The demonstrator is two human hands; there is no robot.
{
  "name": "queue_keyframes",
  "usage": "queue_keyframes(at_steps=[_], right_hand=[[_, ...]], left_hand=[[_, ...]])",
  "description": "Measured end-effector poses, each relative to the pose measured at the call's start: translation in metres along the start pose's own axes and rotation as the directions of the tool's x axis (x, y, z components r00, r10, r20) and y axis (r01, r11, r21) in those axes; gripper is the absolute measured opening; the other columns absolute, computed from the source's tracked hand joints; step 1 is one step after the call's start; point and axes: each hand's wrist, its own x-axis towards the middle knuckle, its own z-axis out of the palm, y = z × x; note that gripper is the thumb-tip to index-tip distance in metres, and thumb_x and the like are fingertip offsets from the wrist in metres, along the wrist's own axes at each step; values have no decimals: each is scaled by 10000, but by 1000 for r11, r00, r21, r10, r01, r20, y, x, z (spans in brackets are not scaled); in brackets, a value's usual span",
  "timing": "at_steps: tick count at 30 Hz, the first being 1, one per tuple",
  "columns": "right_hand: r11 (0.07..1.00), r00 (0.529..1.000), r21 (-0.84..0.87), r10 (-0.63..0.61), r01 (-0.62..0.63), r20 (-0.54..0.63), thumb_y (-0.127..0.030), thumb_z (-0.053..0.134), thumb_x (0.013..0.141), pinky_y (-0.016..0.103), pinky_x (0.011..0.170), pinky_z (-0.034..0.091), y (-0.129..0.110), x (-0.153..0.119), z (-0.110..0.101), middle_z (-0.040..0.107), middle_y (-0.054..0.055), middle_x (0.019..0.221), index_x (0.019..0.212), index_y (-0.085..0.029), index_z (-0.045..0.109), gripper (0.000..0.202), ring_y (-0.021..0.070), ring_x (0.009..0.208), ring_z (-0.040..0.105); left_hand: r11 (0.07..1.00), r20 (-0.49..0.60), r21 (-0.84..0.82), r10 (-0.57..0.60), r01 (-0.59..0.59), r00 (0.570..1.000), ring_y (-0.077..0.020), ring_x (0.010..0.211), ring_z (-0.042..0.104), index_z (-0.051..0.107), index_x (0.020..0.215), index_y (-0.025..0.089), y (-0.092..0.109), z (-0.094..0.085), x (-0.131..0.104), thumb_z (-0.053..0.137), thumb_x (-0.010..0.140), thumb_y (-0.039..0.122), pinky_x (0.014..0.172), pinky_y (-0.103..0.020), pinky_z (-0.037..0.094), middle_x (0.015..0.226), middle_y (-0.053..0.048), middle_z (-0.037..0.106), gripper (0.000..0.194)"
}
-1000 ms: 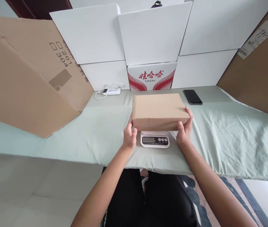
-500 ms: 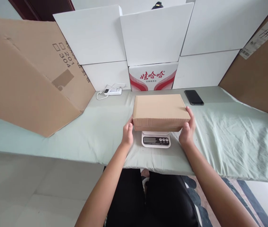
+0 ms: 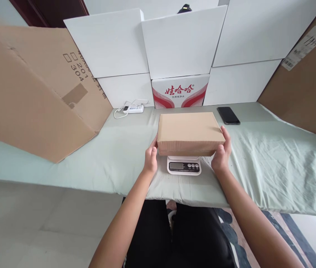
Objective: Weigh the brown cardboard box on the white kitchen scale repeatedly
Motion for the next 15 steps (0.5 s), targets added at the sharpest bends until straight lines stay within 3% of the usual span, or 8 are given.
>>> queue_keyframes(at_steps=[5, 15], right_hand=[[983, 989, 153, 114, -98, -95, -758, 420, 980, 655, 1143, 514, 5, 6, 3, 665, 120, 1420, 1591, -367, 562, 740, 377, 1337, 663], [963, 974, 224, 182, -150, -133, -738, 433, 971, 587, 1071, 529, 7, 9, 7, 681, 109, 1301, 1488, -342, 638, 683, 340, 1197, 675]], left_hand=[[1000, -157, -25, -14, 10, 988, -355, 1694, 471, 645, 1586, 268, -2, -3, 5, 477, 958, 908, 1406, -509, 425, 1772, -119, 543, 912], [999, -164, -42, -18, 11, 986, -357, 1681, 491, 671, 1564, 271, -4, -3, 6, 487, 956, 905, 1397, -514, 440, 1748, -126, 572, 897]])
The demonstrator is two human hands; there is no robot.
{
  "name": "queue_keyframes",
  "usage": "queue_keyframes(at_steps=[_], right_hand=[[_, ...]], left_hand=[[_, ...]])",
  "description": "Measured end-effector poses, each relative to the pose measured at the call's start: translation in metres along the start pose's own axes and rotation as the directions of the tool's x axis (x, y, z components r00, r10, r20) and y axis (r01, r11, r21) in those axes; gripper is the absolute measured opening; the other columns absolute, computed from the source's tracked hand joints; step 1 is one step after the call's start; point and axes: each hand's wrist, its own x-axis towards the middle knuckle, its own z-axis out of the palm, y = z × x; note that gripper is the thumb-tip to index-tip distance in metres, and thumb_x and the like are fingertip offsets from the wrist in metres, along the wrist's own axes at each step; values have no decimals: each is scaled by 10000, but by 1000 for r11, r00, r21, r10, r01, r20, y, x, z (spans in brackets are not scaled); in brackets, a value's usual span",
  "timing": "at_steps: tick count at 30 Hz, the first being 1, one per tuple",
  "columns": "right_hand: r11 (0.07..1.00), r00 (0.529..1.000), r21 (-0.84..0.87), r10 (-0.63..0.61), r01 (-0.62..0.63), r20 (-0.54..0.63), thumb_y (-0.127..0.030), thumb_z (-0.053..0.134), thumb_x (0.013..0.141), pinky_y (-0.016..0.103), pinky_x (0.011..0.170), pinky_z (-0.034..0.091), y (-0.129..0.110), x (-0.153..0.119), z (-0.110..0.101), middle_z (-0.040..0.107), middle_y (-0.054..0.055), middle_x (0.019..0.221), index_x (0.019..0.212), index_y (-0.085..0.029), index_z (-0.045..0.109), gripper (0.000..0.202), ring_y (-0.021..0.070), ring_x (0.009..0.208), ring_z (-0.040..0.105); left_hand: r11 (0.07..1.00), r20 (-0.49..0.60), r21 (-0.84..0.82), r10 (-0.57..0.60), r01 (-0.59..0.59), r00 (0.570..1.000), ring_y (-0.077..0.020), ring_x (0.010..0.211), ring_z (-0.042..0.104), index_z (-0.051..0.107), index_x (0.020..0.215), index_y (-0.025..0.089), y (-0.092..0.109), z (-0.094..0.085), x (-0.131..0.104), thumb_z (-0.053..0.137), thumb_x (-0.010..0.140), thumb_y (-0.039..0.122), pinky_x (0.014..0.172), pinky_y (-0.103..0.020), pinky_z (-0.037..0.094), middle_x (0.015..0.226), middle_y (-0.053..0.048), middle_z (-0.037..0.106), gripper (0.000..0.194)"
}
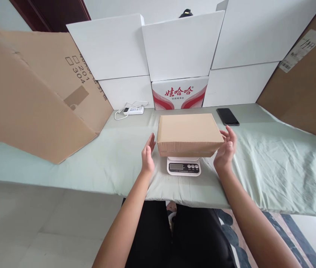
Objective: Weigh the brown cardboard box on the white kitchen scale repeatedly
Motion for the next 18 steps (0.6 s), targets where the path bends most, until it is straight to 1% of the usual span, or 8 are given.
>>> queue_keyframes(at_steps=[3, 7, 11, 14, 18], right_hand=[[1000, 1000, 26, -7, 7, 0, -730, 441, 988, 572, 1065, 533, 1, -1, -1, 694, 102, 1272, 1468, -335, 662, 659, 328, 1170, 683], [1000, 999, 1, -10, 10, 51, -745, 459, 993, 577, 1084, 535, 2, -3, -4, 698, 98, 1284, 1458, -330, 680, 661, 343, 1219, 682], [1000, 996, 13, 21, -22, 87, -774, 465, 994, 597, 1129, 521, 3, -5, -5, 708, 94, 1320, 1449, -327, 683, 674, 358, 1275, 677], [999, 994, 2, 53, -54, 95, -803, 451, 991, 609, 1144, 527, 1, -5, -4, 711, 100, 1339, 1447, -316, 672, 703, 370, 1303, 681], [998, 994, 17, 56, -58, 94, -799, 468, 986, 616, 1157, 529, -2, -5, -3, 713, 101, 1335, 1429, -316, 678, 688, 378, 1312, 680]], left_hand=[[1000, 14, 4, 4, -4, 1000, -365, 1667, 511, 670, 1565, 271, 1, 0, 0, 482, 954, 910, 1391, -526, 446, 1746, -134, 573, 903], [1000, 41, -13, -2, 2, 999, -377, 1637, 549, 689, 1548, 265, 3, 1, -1, 510, 941, 914, 1370, -535, 471, 1723, -140, 598, 907], [999, 69, -41, -4, 7, 998, -388, 1625, 561, 699, 1541, 252, 5, 2, -3, 541, 931, 914, 1362, -544, 477, 1693, -142, 631, 914], [998, 105, -59, 7, -1, 994, -393, 1626, 558, 714, 1523, 247, 8, 3, -4, 555, 943, 896, 1366, -546, 469, 1674, -148, 650, 884], [998, 120, -59, 12, -5, 993, -395, 1606, 580, 746, 1474, 237, 11, 4, -4, 562, 937, 897, 1357, -539, 476, 1627, -158, 692, 871]])
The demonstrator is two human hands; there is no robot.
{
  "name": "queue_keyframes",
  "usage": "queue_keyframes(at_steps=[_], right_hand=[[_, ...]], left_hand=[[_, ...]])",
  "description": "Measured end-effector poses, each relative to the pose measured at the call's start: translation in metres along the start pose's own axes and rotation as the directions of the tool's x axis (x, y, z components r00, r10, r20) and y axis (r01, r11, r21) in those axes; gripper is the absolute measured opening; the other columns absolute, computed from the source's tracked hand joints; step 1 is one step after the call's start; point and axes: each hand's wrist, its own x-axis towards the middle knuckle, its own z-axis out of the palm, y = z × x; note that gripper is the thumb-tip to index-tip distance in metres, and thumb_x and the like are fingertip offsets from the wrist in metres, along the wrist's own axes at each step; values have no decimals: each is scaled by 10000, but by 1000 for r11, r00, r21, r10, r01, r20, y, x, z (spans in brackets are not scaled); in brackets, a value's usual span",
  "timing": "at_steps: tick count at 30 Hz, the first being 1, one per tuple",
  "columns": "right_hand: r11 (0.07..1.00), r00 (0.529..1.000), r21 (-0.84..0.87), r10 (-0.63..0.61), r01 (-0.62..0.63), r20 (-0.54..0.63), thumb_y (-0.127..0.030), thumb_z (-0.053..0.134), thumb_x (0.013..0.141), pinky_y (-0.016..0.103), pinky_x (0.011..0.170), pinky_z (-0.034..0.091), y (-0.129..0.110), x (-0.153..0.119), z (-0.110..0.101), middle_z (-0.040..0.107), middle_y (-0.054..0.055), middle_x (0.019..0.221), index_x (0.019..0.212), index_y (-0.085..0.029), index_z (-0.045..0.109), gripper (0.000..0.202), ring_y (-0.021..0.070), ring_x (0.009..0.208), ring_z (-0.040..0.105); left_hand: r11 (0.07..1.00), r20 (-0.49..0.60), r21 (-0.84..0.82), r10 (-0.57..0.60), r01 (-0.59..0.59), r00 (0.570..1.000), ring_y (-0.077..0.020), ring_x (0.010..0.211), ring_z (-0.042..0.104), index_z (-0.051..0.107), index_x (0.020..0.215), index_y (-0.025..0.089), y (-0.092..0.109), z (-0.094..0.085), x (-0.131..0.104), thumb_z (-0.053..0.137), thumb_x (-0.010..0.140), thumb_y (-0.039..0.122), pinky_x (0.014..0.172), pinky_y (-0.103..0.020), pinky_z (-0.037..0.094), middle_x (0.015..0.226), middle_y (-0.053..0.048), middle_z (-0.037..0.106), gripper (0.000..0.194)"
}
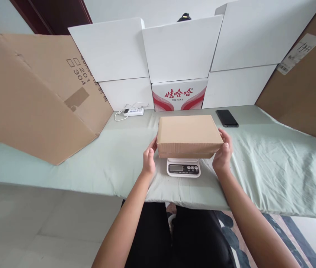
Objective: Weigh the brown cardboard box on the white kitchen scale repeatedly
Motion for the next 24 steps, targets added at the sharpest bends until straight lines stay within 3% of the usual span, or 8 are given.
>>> queue_keyframes(at_steps=[15, 24], right_hand=[[1000, 1000, 2, -5, 5, -5, -783, 471, 987, 640, 1200, 507, -5, 0, 0, 710, 106, 1315, 1412, -320, 688, 664, 398, 1362, 661], [996, 994, -48, -69, 73, 80, -718, 456, 1025, 644, 1213, 495, -7, -2, -1, 693, 99, 1418, 1497, -334, 654, 640, 386, 1353, 664]], left_hand=[[998, 27, 56, 7, -8, 1000, -385, 1567, 612, 732, 1479, 230, -3, -2, -1, 507, 972, 882, 1341, -515, 476, 1581, -156, 725, 857], [993, 62, 110, 29, -36, 998, -378, 1504, 656, 772, 1404, 228, 1, -1, -3, 480, 999, 852, 1311, -521, 505, 1469, -156, 786, 799]])
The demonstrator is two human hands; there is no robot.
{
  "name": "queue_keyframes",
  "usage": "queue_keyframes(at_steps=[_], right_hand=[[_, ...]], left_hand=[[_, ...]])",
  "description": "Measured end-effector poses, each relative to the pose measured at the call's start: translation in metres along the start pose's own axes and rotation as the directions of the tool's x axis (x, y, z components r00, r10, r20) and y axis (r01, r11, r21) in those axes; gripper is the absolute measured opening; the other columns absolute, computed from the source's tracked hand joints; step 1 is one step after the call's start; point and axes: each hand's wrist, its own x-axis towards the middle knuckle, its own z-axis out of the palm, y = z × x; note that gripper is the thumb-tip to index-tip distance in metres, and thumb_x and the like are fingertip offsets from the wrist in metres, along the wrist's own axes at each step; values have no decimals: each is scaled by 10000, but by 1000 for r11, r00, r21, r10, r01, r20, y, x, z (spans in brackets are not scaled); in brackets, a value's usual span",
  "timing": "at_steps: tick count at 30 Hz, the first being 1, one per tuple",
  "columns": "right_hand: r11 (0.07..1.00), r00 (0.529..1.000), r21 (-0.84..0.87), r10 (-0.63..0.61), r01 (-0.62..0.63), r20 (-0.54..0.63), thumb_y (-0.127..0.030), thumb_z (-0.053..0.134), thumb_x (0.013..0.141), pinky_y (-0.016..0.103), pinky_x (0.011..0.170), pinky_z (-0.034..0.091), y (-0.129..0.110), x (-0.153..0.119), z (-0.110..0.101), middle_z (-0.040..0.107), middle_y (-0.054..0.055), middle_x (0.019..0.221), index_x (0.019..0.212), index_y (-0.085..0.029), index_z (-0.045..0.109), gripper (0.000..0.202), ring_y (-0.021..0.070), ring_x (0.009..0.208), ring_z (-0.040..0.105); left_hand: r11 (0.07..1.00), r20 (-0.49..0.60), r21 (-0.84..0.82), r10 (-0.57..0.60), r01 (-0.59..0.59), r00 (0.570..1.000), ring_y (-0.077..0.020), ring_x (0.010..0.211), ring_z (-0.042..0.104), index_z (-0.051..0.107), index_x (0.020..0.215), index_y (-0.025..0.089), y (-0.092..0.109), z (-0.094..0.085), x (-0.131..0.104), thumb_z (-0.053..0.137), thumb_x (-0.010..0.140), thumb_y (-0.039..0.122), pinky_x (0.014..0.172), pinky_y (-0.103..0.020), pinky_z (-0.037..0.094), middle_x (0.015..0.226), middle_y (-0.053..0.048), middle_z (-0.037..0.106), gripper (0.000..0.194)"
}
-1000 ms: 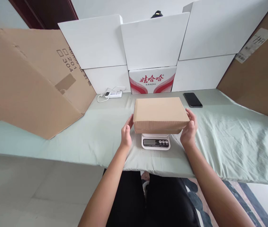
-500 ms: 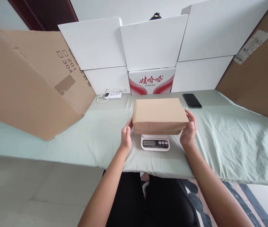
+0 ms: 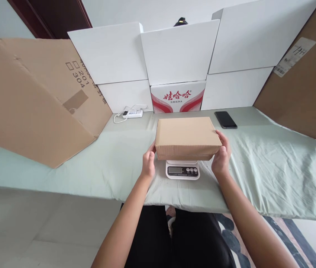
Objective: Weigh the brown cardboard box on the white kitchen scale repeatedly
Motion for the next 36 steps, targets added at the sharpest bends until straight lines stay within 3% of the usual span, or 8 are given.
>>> queue_keyframes(at_steps=[6, 10, 12, 14, 17, 21, 24, 36], right_hand=[[995, 999, -93, -37, 41, 34, -706, 510, 1029, 750, 1364, 323, -13, 2, -2, 571, 86, 1676, 1639, -366, 554, 700, 433, 1604, 489], [999, 980, -36, 46, -39, 194, -724, 648, 973, 706, 1448, 213, -21, 33, 4, 273, 32, 1902, 1792, -417, 221, 974, 401, 1772, 248], [999, 970, -21, 37, -33, 239, -772, 657, 946, 680, 1469, 175, -19, 55, 12, 225, 21, 1917, 1794, -420, 179, 1035, 386, 1793, 190], [1000, 971, -13, 19, -16, 240, -814, 668, 912, 671, 1480, 136, -9, 73, 23, 242, 32, 1909, 1778, -403, 208, 1064, 386, 1795, 170], [999, 977, 12, 44, -48, 207, -814, 712, 869, 655, 1486, 118, 14, 82, 38, 292, 73, 1882, 1738, -351, 289, 1072, 392, 1779, 207], [992, 974, 28, 116, -124, 193, -801, 763, 821, 644, 1486, 120, 45, 72, 48, 355, 101, 1836, 1685, -316, 352, 1072, 397, 1756, 249], [991, 969, 22, 128, -135, 209, -802, 758, 811, 632, 1486, 136, 58, 67, 48, 366, 86, 1820, 1665, -338, 356, 1052, 392, 1744, 267], [972, 955, -23, 232, -232, 186, -632, 745, 803, 668, 1466, 166, 63, 69, 46, 427, 112, 1749, 1601, -310, 374, 937, 396, 1682, 335]], left_hand=[[996, 41, 31, 81, -83, 996, -380, 1504, 656, 764, 1406, 219, 5, 2, 6, 490, 1006, 832, 1308, -514, 500, 1466, -169, 783, 782], [993, 24, -27, 118, -117, 993, -370, 1551, 623, 725, 1443, 224, 22, 3, 37, 515, 993, 845, 1336, -497, 475, 1554, -161, 734, 795], [994, 21, -32, 108, -108, 994, -367, 1572, 604, 720, 1439, 232, 25, 5, 61, 516, 986, 861, 1332, -491, 478, 1578, -149, 720, 801], [998, 35, -37, 60, -59, 998, -371, 1590, 588, 731, 1416, 240, 18, 8, 84, 520, 970, 885, 1334, -493, 478, 1575, -137, 725, 812], [997, 37, -51, -62, 64, 997, -378, 1613, 569, 765, 1363, 250, -7, 14, 107, 542, 947, 903, 1363, -503, 456, 1544, -133, 750, 806], [981, -26, -86, -179, 176, 984, -384, 1637, 544, 762, 1370, 255, -48, 21, 118, 577, 903, 930, 1402, -537, 412, 1561, -133, 742, 841], [972, -17, -112, -209, 206, 978, -384, 1632, 552, 764, 1365, 259, -65, 21, 120, 557, 895, 948, 1381, -531, 450, 1510, -124, 776, 859], [972, -16, -96, -218, 216, 976, -387, 1610, 576, 724, 1447, 240, -64, 22, 118, 536, 936, 917, 1357, -544, 475, 1590, -123, 725, 869]])
